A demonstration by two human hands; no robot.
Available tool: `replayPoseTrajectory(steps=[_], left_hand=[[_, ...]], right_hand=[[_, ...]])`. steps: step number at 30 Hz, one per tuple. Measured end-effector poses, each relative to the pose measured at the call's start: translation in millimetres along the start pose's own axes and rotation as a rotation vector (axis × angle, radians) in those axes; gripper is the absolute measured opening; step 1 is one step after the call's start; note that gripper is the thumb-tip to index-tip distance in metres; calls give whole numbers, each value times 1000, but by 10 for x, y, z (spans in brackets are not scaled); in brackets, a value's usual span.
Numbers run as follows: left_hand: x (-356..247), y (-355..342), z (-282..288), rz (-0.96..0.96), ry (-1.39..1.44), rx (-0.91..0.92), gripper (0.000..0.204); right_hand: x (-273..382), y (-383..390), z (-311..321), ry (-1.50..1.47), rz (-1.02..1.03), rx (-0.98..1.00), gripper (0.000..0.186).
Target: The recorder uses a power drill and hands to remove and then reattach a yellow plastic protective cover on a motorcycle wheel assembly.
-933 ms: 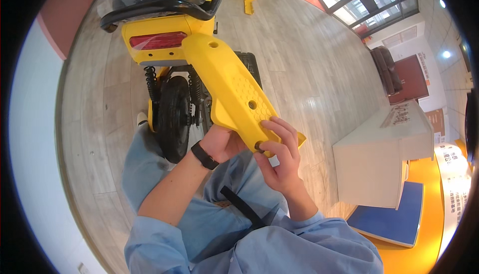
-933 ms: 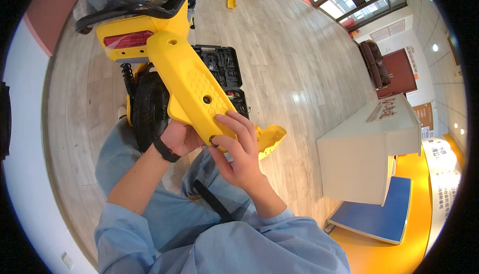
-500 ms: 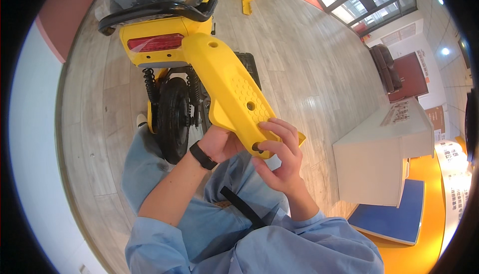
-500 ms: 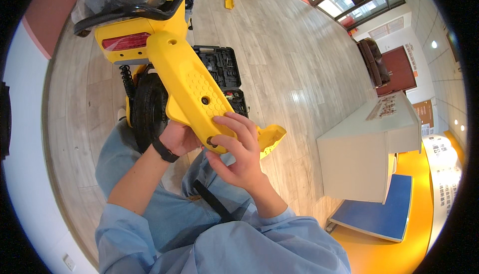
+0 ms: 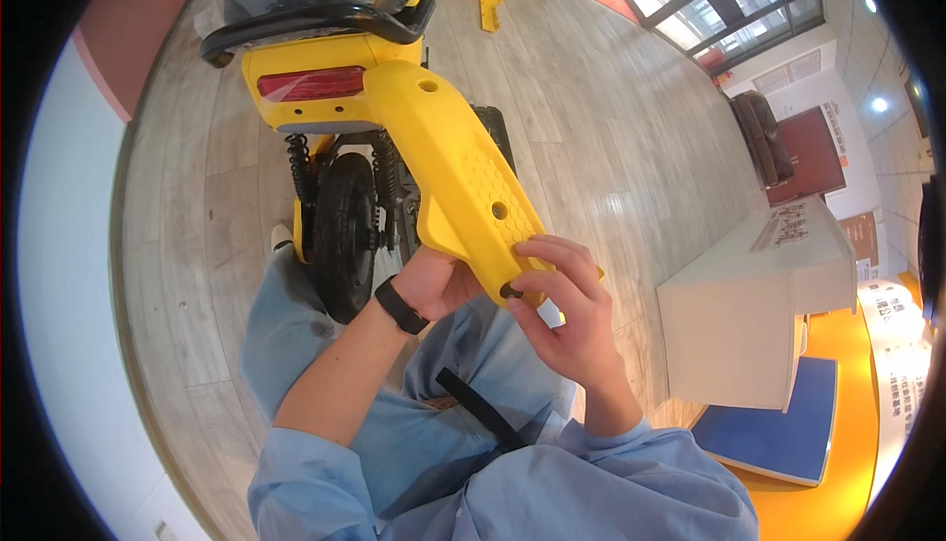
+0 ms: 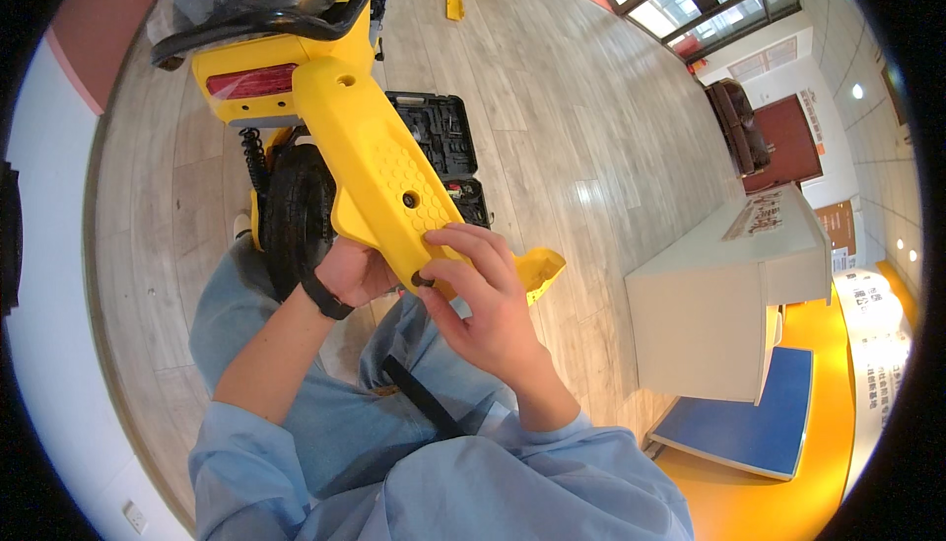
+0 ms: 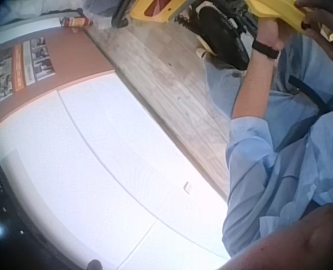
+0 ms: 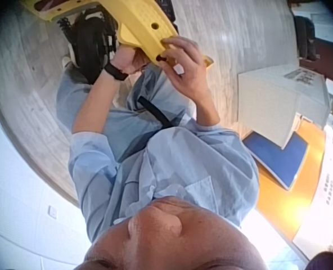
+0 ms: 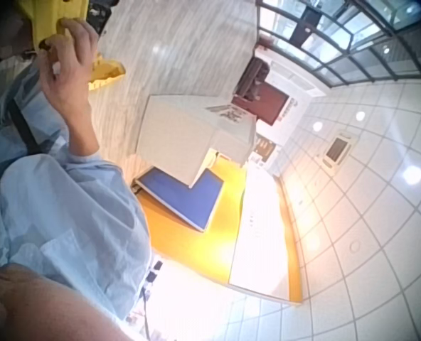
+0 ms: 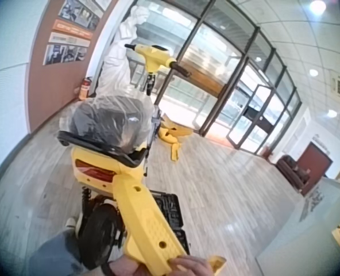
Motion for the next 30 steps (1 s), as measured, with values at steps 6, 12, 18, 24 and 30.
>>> replayPoseTrajectory(steps=[6, 12, 18, 24, 30], left_hand=[[28, -6, 60, 15, -48, -73, 41], [33, -14, 52, 26, -95, -70, 42], [29, -34, -37, 68, -200, -52, 49], [36, 13, -28, 84, -284, -27, 52], [143, -16, 52, 132, -267, 4, 45]], right_hand=[[4, -34, -4, 19, -32, 25, 30], [-20, 40, -29, 28, -12, 22, 38], [-34, 0, -53, 49, -245, 10, 70], [-184, 18, -82, 175, -218, 66, 68], [-348, 17, -78, -252, -481, 234, 61]])
Point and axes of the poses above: each hand's wrist, its own y-axis away from the middle knuckle, its own z-axis out of the back of the hand, x = y × z, the point moved 6 cm from there along -y, towards the middle knuckle, and after that the axes turned 12 degrees about -y, right-handed, at the moved point
